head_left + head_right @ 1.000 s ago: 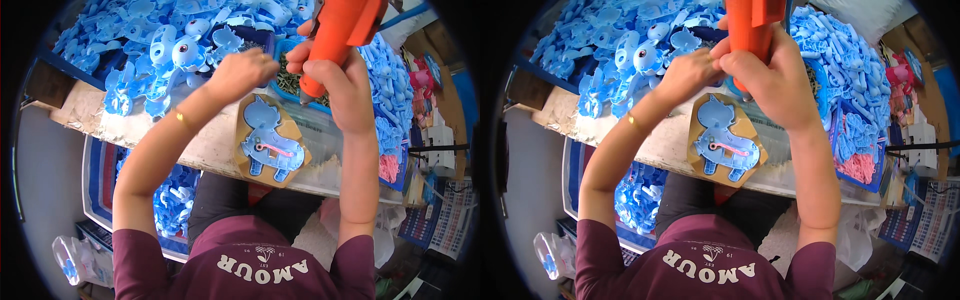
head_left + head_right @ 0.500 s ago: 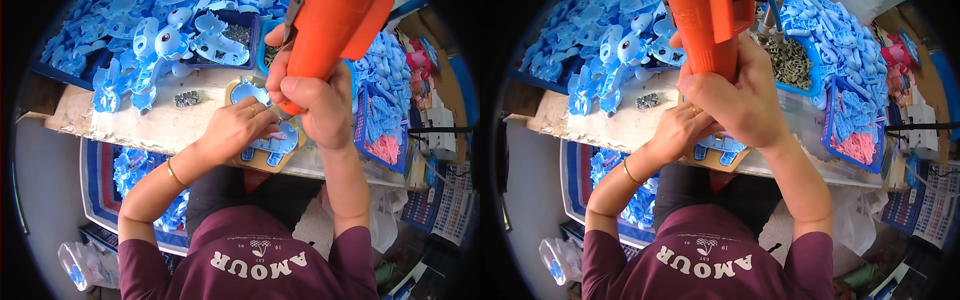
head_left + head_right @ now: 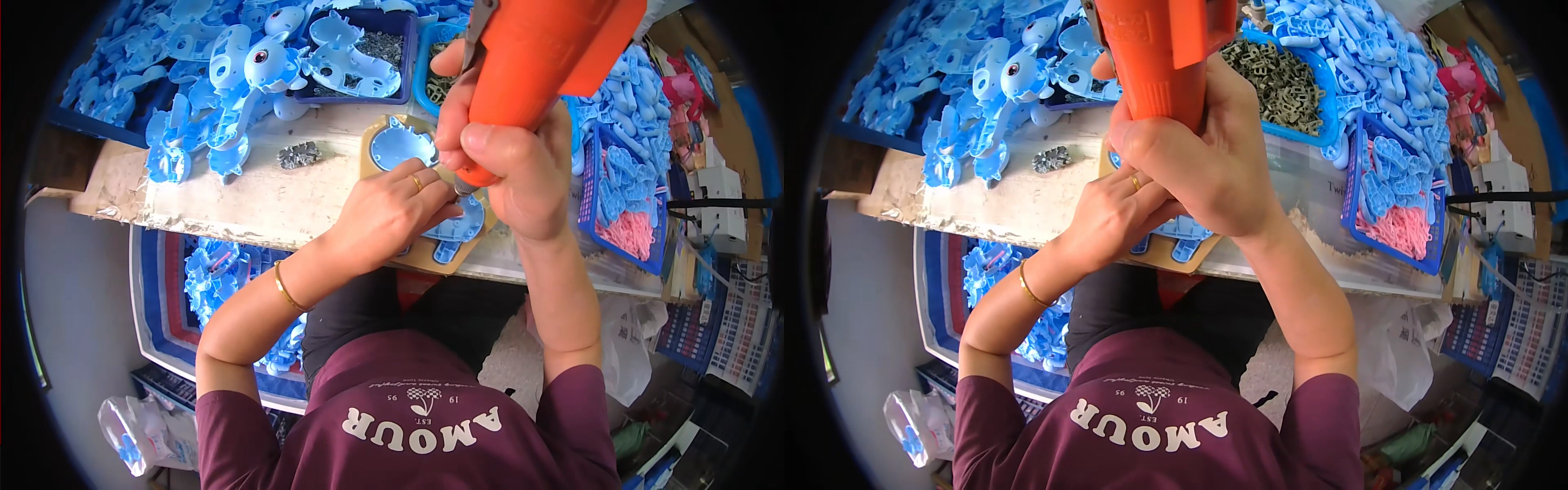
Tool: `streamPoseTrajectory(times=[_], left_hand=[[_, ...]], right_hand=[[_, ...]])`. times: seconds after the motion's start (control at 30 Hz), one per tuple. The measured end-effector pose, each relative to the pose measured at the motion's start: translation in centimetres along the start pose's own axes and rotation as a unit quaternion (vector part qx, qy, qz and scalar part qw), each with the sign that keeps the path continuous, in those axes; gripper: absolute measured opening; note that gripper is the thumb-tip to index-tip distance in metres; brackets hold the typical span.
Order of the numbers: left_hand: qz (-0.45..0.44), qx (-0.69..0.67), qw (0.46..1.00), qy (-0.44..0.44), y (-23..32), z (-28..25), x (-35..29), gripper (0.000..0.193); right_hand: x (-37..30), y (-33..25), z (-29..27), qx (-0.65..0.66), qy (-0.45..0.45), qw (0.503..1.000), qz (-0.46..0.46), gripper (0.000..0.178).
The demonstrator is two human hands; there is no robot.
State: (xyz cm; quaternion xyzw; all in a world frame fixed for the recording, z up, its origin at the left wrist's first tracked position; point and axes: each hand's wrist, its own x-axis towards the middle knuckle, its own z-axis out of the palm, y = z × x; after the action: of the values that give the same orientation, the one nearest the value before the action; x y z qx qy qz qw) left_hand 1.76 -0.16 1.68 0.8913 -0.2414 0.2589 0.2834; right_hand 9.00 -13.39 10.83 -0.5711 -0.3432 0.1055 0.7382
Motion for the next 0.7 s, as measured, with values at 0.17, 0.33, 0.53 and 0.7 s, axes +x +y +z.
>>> streamPoseTrajectory(times=[0.17, 0.33, 0.53, 0.7], left_hand=[[-0.013, -0.007, 1.0, -0.006, 0.5, 0.3, -0.4, 0.018], [-0.039, 0.033, 0.997, -0.06, 0.8, -0.3, -0.6, 0.036], [-0.004, 0.064, 0.995, -0.08, 0.7, 0.2, -1.5, 0.041], [-0.003, 0.065, 0.995, -0.082, 0.6, 0.6, -1.8, 0.038]], right_hand=[[-0.4, 0.3, 0.0, -0.022, 0.002, 1.0, 0.007, 0.039], [-1.9, 1.4, -1.0, -0.053, 0.02, 0.998, 0.011, 0.034], [-2.9, 2.7, -2.2, -0.032, 0.055, 0.997, 0.054, 0.03], [-3.0, 3.6, -2.4, -0.032, 0.054, 0.997, 0.044, 0.03]])
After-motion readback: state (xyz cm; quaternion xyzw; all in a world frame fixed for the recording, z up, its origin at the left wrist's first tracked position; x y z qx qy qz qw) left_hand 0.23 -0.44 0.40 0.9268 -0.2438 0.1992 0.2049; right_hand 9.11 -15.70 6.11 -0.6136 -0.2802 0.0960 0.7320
